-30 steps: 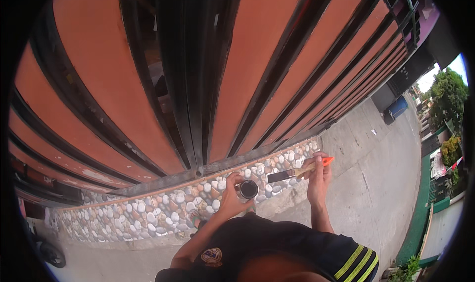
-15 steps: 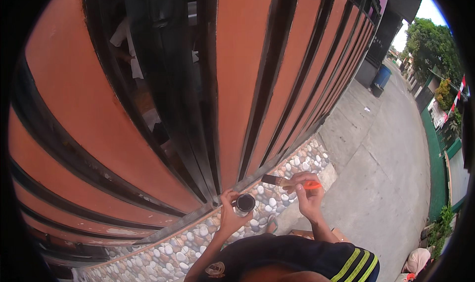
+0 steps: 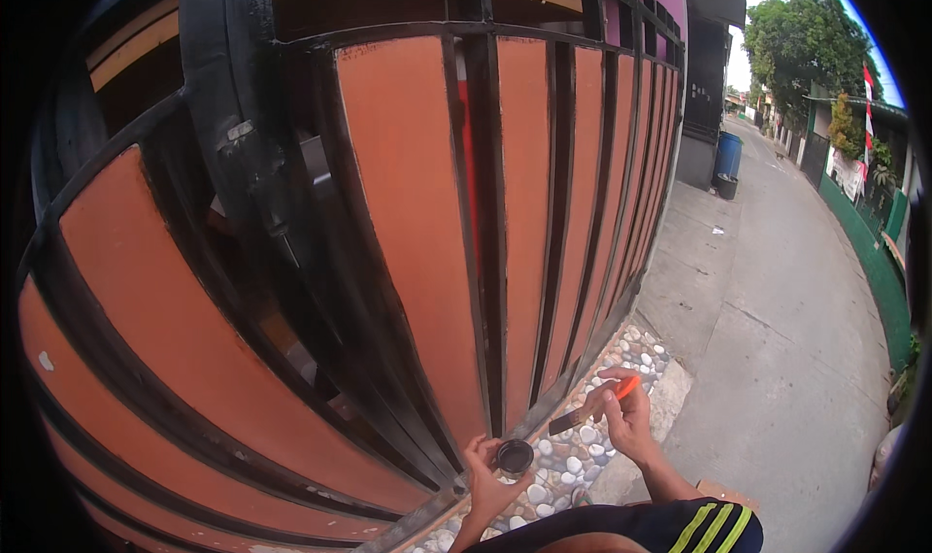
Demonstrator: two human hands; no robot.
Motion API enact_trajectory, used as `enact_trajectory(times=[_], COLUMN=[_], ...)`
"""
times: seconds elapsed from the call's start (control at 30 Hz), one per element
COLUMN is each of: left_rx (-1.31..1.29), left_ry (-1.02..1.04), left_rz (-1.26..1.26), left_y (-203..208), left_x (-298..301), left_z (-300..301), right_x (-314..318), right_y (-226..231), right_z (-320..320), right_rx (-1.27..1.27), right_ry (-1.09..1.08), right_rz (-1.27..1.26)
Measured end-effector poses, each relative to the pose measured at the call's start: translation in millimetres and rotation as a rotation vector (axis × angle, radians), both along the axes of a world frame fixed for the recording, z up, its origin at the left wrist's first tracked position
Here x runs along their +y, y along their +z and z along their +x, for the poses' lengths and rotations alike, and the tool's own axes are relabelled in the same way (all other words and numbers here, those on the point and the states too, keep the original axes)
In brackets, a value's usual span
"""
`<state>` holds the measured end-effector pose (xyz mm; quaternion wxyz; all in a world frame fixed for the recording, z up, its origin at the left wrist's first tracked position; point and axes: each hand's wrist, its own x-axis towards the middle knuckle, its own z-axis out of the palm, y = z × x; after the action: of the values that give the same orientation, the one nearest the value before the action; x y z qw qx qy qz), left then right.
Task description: The person paints a metal gate using a brush. They dip the brush into a small tin of black paint and apply it to the black horizontal and vertical frames of the gate, moving the brush back and forth.
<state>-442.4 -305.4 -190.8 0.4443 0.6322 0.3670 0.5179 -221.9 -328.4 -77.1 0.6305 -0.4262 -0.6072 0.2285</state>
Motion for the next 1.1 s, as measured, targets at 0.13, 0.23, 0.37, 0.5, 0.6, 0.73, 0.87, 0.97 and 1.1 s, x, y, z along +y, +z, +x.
enact_trajectory(times=[0.13, 0.23, 0.37, 0.5, 0.6, 0.73, 0.87, 0.97, 1.1], left_rx=[0.044, 0.087, 0.032, 0.05, 0.03, 0.018, 0.058, 0.071, 0.084], left_ry=[-0.013, 0.007, 0.026, 0.044, 0.028, 0.022, 0.033, 0.039, 0.024], left_rz=[0.034, 0.056, 0.009, 0.027, 0.016, 0.02, 0.013, 0.045, 0.06], left_y=[-4, -5, -4, -6, 2, 1, 7, 13, 20], left_x=[8, 10, 11, 10, 7, 7, 9, 11, 13], left_z=[-2, -6, -8, -6, -2, 2, 3, 11, 8], right_x=[9, 11, 12, 14, 16, 13, 10, 4, 14], right_y=[6, -1, -7, -9, -10, -8, -3, 4, 1], right_z=[-6, -12, -14, -15, -14, -13, -13, -4, 0], right_rx=[0.088, 0.118, 0.15, 0.213, 0.152, 0.193, 0.178, 0.104, 0.116], right_ry=[0.018, 0.021, 0.043, 0.039, 0.026, 0.059, 0.08, 0.048, 0.048], right_rz=[-0.066, -0.076, -0.088, -0.072, -0.026, -0.074, -0.08, -0.067, -0.009])
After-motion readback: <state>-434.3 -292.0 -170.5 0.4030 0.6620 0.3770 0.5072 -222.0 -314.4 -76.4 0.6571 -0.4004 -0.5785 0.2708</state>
